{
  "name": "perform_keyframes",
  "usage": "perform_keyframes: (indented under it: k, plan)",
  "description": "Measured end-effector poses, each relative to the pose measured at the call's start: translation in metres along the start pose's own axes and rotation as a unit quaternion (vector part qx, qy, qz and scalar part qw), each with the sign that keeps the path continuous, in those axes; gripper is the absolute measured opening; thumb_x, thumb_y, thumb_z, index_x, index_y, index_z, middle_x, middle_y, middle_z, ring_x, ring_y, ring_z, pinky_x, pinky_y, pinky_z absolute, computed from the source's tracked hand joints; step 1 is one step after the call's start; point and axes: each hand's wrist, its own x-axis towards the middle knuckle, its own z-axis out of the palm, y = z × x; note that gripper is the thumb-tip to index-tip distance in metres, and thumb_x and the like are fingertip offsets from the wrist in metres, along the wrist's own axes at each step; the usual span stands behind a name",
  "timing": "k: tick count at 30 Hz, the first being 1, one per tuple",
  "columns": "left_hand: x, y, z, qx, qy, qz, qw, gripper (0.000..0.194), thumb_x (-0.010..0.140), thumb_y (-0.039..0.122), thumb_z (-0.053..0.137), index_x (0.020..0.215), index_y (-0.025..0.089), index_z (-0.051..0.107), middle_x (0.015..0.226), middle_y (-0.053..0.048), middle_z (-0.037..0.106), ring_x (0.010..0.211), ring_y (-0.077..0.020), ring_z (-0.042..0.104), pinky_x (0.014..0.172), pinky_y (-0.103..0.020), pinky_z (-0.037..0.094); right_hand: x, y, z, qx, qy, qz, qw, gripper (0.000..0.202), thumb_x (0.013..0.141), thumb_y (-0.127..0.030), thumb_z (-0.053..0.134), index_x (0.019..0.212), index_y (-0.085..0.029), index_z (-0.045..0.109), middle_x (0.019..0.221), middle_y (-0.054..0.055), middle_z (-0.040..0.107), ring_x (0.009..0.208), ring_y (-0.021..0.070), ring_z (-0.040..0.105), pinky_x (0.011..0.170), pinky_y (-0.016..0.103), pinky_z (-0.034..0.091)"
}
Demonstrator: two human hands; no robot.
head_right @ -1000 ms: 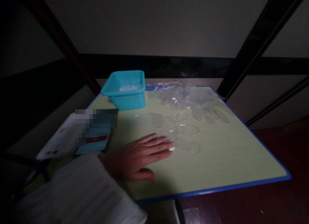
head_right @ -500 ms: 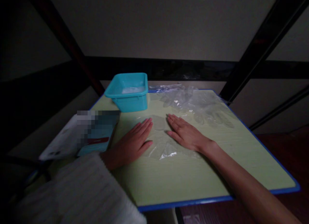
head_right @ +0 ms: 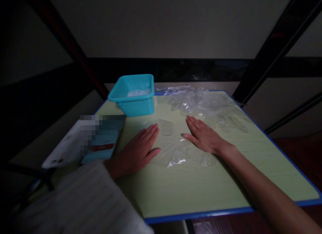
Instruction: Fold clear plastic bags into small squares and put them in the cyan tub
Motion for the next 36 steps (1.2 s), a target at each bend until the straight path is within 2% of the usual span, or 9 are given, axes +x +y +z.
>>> perform_keyframes:
  k: [8, 14, 18, 21, 26, 32, 36]
  plan:
    - [0.0, 0.0, 0.002, -0.012, 0.006, 0.0, 1.0, 0.061, 0.094, 0.044, 0.033, 0.139, 0.003, 0.027, 0.15, -0.021, 0.023, 0.142, -0.0273, 0.015, 0.114, -0.045, 0.021, -0.003, 0.007, 0.004, -0.016, 0.021, 0.002, 1.0, 0.073, 0.092, -0.061, 0.019, 0.148, -0.014, 0.019, 0.149, 0.012, 0.027, 0.137, 0.0274, 0.023, 0.112, 0.046, 0.024]
    - [0.002, 0.001, -0.002, -0.027, 0.014, -0.004, 1.0, 0.066, 0.091, 0.044, 0.04, 0.14, 0.001, 0.026, 0.15, -0.022, 0.022, 0.141, -0.0293, 0.018, 0.114, -0.045, 0.022, -0.004, 0.008, 0.004, -0.018, 0.026, -0.002, 1.0, 0.072, 0.092, -0.06, 0.02, 0.148, -0.014, 0.018, 0.149, 0.011, 0.027, 0.137, 0.028, 0.023, 0.112, 0.047, 0.024]
    - [0.008, -0.001, -0.005, -0.035, 0.044, -0.022, 0.998, 0.059, 0.092, 0.035, 0.038, 0.139, 0.0, 0.028, 0.149, -0.022, 0.026, 0.14, -0.0272, 0.022, 0.115, -0.042, 0.022, -0.003, 0.007, 0.003, -0.018, 0.026, 0.003, 0.999, 0.074, 0.092, -0.061, 0.018, 0.146, -0.012, 0.024, 0.148, 0.013, 0.03, 0.137, 0.0277, 0.025, 0.112, 0.046, 0.025]
    - [0.012, -0.007, -0.001, -0.034, 0.053, -0.042, 0.997, 0.053, 0.093, 0.03, 0.034, 0.136, -0.001, 0.032, 0.146, -0.024, 0.031, 0.138, -0.0277, 0.026, 0.113, -0.042, 0.024, -0.003, 0.006, 0.002, -0.018, 0.028, -0.001, 0.999, 0.074, 0.091, -0.062, 0.017, 0.146, -0.012, 0.025, 0.148, 0.013, 0.03, 0.137, 0.028, 0.025, 0.111, 0.047, 0.026]
    - [0.01, -0.013, 0.006, -0.002, 0.038, -0.044, 0.998, 0.058, 0.092, 0.037, 0.038, 0.136, 0.001, 0.03, 0.147, -0.024, 0.029, 0.138, -0.0313, 0.025, 0.112, -0.047, 0.024, -0.003, 0.007, 0.002, -0.021, 0.022, 0.003, 1.0, 0.075, 0.091, -0.063, 0.018, 0.145, -0.011, 0.026, 0.148, 0.013, 0.029, 0.137, 0.0276, 0.025, 0.112, 0.046, 0.025]
    - [0.007, -0.009, 0.003, 0.031, 0.029, -0.08, 0.996, 0.063, 0.091, 0.047, 0.04, 0.138, 0.006, 0.033, 0.149, -0.018, 0.028, 0.138, -0.0389, 0.022, 0.109, -0.051, 0.026, -0.003, 0.009, 0.005, -0.023, 0.026, 0.0, 0.999, 0.073, 0.092, -0.061, 0.019, 0.146, -0.011, 0.025, 0.148, 0.013, 0.031, 0.137, 0.0271, 0.024, 0.112, 0.045, 0.024]
    - [0.006, -0.008, 0.002, 0.044, 0.025, -0.091, 0.995, 0.063, 0.091, 0.047, 0.04, 0.139, 0.007, 0.033, 0.151, -0.014, 0.027, 0.137, -0.0403, 0.023, 0.11, -0.049, 0.025, -0.002, 0.011, 0.007, -0.023, 0.03, -0.006, 0.999, 0.073, 0.092, -0.06, 0.018, 0.145, -0.011, 0.026, 0.148, 0.014, 0.031, 0.137, 0.027, 0.025, 0.112, 0.045, 0.025]
